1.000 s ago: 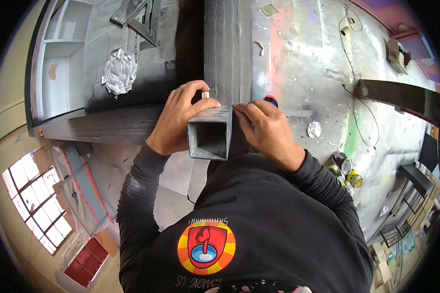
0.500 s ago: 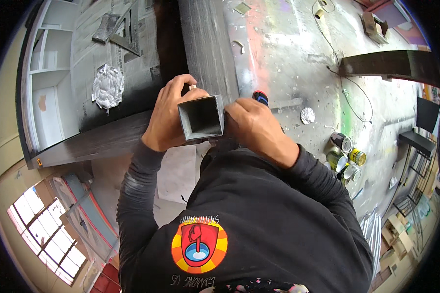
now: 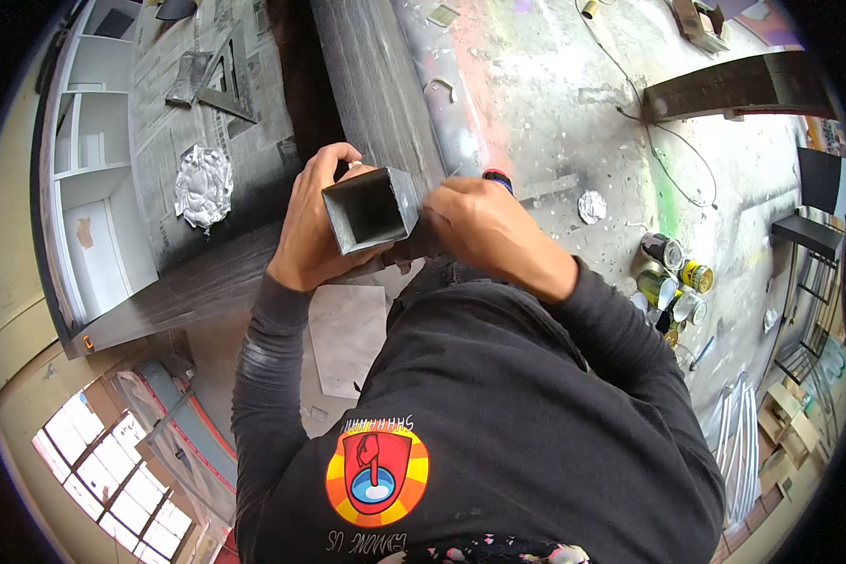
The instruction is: Marking a wooden board with a pencil using a wood block and metal tube for alignment.
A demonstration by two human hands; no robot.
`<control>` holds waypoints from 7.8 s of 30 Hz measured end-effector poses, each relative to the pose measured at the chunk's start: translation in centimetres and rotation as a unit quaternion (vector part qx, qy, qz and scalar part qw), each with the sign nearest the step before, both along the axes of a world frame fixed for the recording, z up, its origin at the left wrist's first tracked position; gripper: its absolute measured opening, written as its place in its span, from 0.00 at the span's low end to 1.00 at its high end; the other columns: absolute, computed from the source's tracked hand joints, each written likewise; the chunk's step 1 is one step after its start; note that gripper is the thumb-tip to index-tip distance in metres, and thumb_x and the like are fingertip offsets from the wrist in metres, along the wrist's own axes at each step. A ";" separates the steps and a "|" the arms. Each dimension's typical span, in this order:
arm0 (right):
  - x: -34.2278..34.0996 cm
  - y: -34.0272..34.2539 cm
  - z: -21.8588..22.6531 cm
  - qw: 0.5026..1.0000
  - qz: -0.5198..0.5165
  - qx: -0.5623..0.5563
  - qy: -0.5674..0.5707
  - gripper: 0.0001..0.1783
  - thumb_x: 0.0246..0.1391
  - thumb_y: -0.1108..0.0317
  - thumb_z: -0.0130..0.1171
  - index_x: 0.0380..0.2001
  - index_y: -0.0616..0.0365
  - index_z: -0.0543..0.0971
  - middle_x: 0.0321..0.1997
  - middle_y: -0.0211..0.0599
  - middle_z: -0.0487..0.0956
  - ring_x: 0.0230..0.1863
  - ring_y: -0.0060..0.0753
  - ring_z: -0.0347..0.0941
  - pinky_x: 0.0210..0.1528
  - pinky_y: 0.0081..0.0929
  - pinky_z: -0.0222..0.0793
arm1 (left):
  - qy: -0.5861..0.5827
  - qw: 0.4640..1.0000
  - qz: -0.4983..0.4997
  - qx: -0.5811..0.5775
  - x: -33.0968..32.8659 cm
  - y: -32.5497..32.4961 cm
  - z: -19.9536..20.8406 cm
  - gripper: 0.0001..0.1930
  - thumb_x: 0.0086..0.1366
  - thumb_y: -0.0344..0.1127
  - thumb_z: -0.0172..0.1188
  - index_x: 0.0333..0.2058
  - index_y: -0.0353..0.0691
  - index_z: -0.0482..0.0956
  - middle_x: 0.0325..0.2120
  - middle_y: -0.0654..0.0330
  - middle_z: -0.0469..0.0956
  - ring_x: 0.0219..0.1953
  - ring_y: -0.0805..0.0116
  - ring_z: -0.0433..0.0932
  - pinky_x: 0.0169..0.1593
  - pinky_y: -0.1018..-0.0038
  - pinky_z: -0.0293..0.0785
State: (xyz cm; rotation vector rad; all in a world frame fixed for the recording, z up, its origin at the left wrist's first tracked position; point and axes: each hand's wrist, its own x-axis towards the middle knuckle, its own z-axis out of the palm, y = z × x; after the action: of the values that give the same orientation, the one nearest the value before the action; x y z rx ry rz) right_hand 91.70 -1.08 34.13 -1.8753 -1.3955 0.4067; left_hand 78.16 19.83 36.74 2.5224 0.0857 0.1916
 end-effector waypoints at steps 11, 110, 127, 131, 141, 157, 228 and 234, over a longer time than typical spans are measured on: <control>-0.6 0.7 -0.9 0.998 -0.047 0.044 -0.024 0.03 0.48 0.75 0.62 0.26 0.62 0.77 0.29 0.50 0.79 0.35 0.58 0.80 0.39 0.49 0.76 | 0.011 1.000 -0.014 -0.017 -0.1 0.4 -0.6 0.35 0.37 0.39 0.82 0.46 0.39 0.77 0.50 0.54 0.70 0.55 0.48 0.72 0.57 0.56 0.71; 3.4 -8.9 -1.1 0.903 -0.203 0.173 0.338 0.06 0.57 0.78 0.69 0.39 0.64 0.84 0.40 0.36 0.86 0.41 0.29 0.82 0.45 0.30 0.78 | -0.107 0.988 0.015 -0.111 -2.7 1.2 -1.3 0.49 0.38 0.40 0.77 0.63 0.37 0.69 0.58 0.47 0.69 0.63 0.46 0.69 0.68 0.57 0.63; -2.2 -19.5 -12.3 0.905 -0.323 0.026 0.277 0.24 0.55 0.77 0.73 0.54 0.63 0.78 0.51 0.36 0.83 0.50 0.31 0.80 0.55 0.32 0.76 | -0.113 0.979 0.015 -0.169 -4.4 3.6 -1.0 0.49 0.38 0.29 0.73 0.64 0.33 0.63 0.61 0.49 0.64 0.68 0.50 0.70 0.73 0.59 0.60; -1.3 -17.3 -8.8 0.955 -0.235 -0.012 0.181 0.23 0.54 0.75 0.74 0.52 0.63 0.80 0.45 0.38 0.85 0.44 0.31 0.81 0.51 0.31 0.77 | -0.106 0.983 0.005 -0.147 -4.5 3.4 -1.0 0.50 0.39 0.30 0.74 0.65 0.34 0.64 0.62 0.47 0.64 0.68 0.49 0.70 0.73 0.59 0.62; 0.1 -8.8 0.6 0.969 -0.199 0.098 0.114 0.32 0.44 0.64 0.82 0.53 0.59 0.81 0.58 0.39 0.80 0.64 0.41 0.71 0.63 0.37 0.69 | -0.088 0.985 -0.044 -0.143 -2.9 1.2 -1.3 0.51 0.40 0.37 0.78 0.66 0.39 0.64 0.61 0.47 0.68 0.66 0.46 0.67 0.70 0.57 0.63; 2.4 -1.0 3.7 0.996 -0.002 0.082 0.047 0.32 0.36 0.68 0.80 0.49 0.60 0.82 0.53 0.48 0.79 0.54 0.54 0.77 0.56 0.40 0.75 | -0.065 0.998 -0.003 -0.024 -2.3 0.4 -1.3 0.53 0.38 0.38 0.78 0.67 0.42 0.65 0.61 0.45 0.69 0.66 0.41 0.68 0.69 0.55 0.64; -3.9 5.2 0.7 0.994 -0.101 -0.032 0.002 0.12 0.63 0.64 0.60 0.33 0.63 0.73 0.30 0.57 0.81 0.32 0.66 0.80 0.34 0.52 0.76 | 0.003 0.993 0.034 -0.113 -2.2 0.0 -1.0 0.51 0.37 0.35 0.83 0.59 0.40 0.61 0.59 0.50 0.72 0.52 0.52 0.79 0.60 0.61 0.76; -3.8 5.8 0.7 0.995 -0.102 -0.021 -0.008 0.11 0.62 0.66 0.60 0.32 0.63 0.74 0.29 0.58 0.81 0.31 0.65 0.80 0.34 0.52 0.77 | -0.022 0.994 0.025 -0.106 -2.1 0.1 -1.1 0.50 0.37 0.36 0.84 0.58 0.40 0.62 0.59 0.51 0.72 0.53 0.52 0.79 0.59 0.62 0.75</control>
State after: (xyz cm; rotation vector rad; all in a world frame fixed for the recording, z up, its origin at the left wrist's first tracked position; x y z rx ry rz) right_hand 87.90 4.76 34.79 -2.0357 -1.1979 0.3213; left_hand 76.02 19.93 35.61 2.3053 0.1448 0.2466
